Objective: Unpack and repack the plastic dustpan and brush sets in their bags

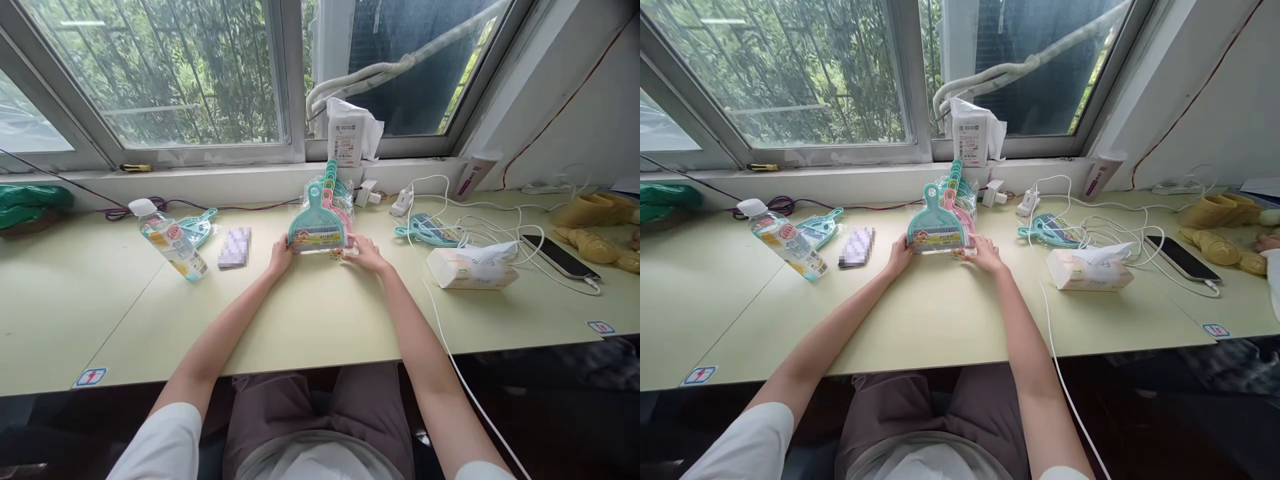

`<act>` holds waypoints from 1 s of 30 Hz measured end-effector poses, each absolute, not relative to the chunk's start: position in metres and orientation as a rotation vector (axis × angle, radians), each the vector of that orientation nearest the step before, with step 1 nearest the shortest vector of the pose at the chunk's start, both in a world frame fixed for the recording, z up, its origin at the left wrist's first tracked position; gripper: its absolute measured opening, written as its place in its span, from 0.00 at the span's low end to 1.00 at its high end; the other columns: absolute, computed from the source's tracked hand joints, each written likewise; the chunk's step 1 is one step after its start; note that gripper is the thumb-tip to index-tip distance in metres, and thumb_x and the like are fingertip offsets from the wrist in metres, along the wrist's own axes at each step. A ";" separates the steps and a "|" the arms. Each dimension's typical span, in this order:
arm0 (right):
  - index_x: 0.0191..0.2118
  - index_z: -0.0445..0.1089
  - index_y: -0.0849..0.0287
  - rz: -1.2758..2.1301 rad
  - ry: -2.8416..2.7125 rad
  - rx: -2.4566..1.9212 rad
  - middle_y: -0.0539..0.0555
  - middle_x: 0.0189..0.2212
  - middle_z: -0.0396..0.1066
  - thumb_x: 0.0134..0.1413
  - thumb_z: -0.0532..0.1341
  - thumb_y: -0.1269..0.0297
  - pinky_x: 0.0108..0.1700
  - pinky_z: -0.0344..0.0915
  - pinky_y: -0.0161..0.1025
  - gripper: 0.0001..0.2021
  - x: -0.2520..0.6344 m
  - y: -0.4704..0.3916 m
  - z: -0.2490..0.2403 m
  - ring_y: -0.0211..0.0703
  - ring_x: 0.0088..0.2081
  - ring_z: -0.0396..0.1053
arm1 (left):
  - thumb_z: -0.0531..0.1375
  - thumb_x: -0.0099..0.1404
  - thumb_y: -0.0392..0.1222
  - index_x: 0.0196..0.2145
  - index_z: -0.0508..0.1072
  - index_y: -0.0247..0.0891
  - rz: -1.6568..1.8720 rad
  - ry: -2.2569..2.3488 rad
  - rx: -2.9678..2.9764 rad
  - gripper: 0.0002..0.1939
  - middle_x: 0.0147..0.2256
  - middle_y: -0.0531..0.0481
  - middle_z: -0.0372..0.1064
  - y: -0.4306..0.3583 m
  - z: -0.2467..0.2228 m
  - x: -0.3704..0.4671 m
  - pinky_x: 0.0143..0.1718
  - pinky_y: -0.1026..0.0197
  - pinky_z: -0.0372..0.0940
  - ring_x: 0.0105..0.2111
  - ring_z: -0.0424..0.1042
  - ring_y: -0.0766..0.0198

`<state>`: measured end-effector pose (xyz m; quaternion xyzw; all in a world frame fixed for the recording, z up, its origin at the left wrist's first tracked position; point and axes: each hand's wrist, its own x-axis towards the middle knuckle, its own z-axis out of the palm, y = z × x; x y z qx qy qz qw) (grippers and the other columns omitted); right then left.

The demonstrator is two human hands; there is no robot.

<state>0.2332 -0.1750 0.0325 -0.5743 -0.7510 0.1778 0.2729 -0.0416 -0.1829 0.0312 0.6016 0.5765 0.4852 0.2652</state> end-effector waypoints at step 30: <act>0.35 0.63 0.52 0.686 -0.981 -0.881 0.49 0.28 0.65 0.48 0.57 0.44 0.30 0.61 0.34 0.17 0.291 -0.158 0.059 0.36 0.27 0.62 | 0.62 0.60 0.42 0.38 0.70 0.37 1.233 1.963 1.715 0.09 0.46 0.38 0.59 -0.176 0.018 0.013 0.55 0.46 0.55 0.53 0.55 0.46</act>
